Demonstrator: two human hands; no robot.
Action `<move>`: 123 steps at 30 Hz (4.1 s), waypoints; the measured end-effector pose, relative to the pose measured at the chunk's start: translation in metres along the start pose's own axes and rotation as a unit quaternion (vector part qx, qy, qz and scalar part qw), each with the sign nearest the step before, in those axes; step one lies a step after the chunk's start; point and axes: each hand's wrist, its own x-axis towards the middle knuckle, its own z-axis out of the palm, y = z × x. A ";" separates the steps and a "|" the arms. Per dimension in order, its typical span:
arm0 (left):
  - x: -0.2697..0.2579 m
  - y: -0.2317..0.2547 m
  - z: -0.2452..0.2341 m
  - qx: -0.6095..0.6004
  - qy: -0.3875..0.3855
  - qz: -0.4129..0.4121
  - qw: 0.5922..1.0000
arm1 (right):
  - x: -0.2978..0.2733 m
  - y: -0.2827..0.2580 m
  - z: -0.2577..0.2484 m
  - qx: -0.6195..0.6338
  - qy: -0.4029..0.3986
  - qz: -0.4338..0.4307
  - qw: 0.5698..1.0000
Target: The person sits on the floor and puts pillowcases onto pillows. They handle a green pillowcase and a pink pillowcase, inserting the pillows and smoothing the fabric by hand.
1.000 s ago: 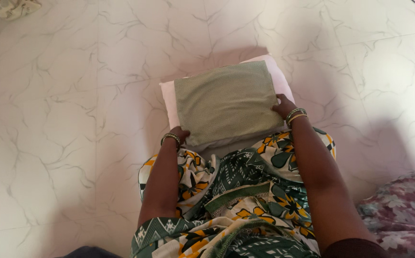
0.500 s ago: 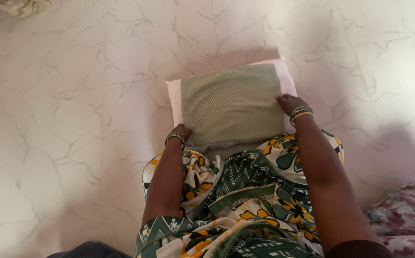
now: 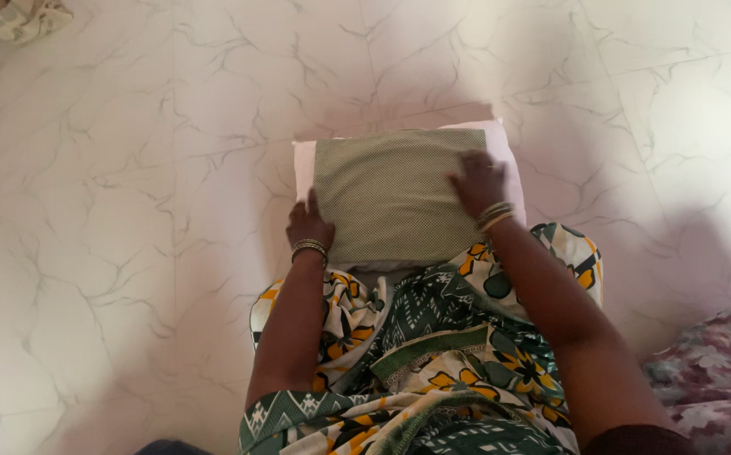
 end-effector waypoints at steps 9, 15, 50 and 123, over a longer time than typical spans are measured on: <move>-0.003 0.017 0.022 0.094 -0.094 0.169 0.977 | 0.012 -0.203 0.051 0.058 -0.156 -0.180 0.970; -0.006 0.019 0.022 0.117 -0.139 0.153 0.971 | 0.054 -0.186 0.073 -0.058 -0.247 -0.169 0.952; -0.006 -0.035 -0.028 -0.818 -0.263 0.015 0.512 | -0.031 -0.012 -0.048 0.759 0.056 0.227 0.607; -0.069 0.002 -0.019 0.007 -0.186 0.087 0.979 | -0.076 0.036 -0.052 0.158 -0.138 0.139 0.968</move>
